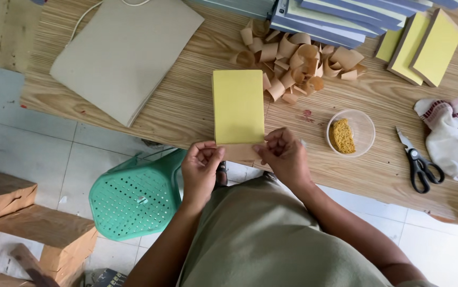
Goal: The person repeatedly applies adhesive from a small container to the spine of yellow notebooks using a sponge applicator, then presses the spine to secure the binding. The person handles multiple notebooks one at a time, stacking completed units on the table.
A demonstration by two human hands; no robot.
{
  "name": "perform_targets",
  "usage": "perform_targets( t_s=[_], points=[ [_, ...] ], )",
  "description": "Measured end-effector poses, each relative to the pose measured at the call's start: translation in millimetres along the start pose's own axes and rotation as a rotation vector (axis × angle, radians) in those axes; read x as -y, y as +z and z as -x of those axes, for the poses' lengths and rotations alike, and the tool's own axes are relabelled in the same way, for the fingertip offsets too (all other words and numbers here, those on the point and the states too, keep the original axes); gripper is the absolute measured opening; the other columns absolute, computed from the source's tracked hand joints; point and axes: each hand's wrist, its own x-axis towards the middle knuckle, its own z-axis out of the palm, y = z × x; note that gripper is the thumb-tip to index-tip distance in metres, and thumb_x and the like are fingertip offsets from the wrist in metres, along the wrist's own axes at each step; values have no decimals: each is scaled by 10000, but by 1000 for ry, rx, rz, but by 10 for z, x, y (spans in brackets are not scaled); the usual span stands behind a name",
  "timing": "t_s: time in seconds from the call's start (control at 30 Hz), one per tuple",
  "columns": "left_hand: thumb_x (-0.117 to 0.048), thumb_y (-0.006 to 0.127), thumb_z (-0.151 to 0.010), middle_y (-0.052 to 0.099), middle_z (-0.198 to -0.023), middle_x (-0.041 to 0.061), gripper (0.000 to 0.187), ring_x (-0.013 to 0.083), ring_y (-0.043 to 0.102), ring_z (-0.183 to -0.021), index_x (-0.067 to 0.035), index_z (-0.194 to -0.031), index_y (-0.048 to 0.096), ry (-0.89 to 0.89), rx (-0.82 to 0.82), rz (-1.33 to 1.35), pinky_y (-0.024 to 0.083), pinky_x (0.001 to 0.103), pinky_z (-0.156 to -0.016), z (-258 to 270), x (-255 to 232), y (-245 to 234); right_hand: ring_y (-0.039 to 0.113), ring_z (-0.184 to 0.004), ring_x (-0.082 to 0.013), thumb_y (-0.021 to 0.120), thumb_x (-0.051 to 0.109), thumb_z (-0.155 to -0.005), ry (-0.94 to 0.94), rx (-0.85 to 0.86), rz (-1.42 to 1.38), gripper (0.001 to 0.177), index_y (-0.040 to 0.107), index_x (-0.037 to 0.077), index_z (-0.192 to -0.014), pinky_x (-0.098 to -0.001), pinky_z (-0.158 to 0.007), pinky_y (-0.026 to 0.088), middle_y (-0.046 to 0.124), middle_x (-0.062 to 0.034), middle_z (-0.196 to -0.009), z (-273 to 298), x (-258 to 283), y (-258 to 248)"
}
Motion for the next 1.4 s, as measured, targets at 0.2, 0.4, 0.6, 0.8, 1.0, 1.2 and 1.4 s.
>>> perform_targets(
  t_s=[0.2,0.4,0.6,0.8,1.0,1.2,1.4],
  points=[
    [-108,843,-861,658,-742,107,305,101,586,-553,20,-1078,672,-132,-74,96,507,217,-343,14,-127,61,626,-471,-138,850,-40,-777,49,-34,101,303,643,-11,-997,-228,-492,520,605,-97,-687,-42,-7,5],
    [-81,850,-842,658,-730,88,272,80,585,-548,16,-1030,678,-133,-88,92,479,197,-299,-14,-120,81,613,-465,-121,857,-25,-786,80,-47,104,298,635,-2,-985,-214,-482,507,643,-100,-677,-123,-21,-8],
    [-86,876,-823,701,-758,96,268,75,650,-631,6,-1010,708,-83,-80,79,538,169,-531,-131,185,-1,609,-470,-120,845,-40,-784,103,-46,74,284,642,-12,-980,-225,-499,525,652,-113,-686,-150,-110,-20],
    [-69,876,-818,695,-755,116,271,89,654,-645,22,-1019,719,-79,-78,80,537,181,-564,-91,106,13,609,-484,-114,827,-55,-794,100,-31,61,274,636,-18,-987,-219,-517,527,646,-110,-691,-152,-128,-30],
    [-86,890,-808,679,-745,84,258,77,634,-618,-3,-987,723,-124,-115,85,489,161,-506,-155,240,4,594,-468,-114,840,-50,-791,113,-20,45,287,635,-17,-989,-210,-490,513,644,-117,-688,-168,-155,-46],
    [-108,882,-807,650,-730,97,270,143,646,-564,-10,-993,713,-249,-131,136,447,190,-348,-67,2,59,530,-440,-105,834,-20,-806,213,-16,-49,281,622,-23,-991,-218,-437,441,608,-106,-665,-252,-487,-130],
    [-235,751,-906,537,-658,60,167,120,544,-498,-90,-970,698,-338,-198,100,406,206,-319,-81,-154,101,563,-491,-142,673,25,-915,429,-13,-274,89,651,35,-1000,-212,-451,383,592,-80,-694,-280,-428,-175]
  ],
)
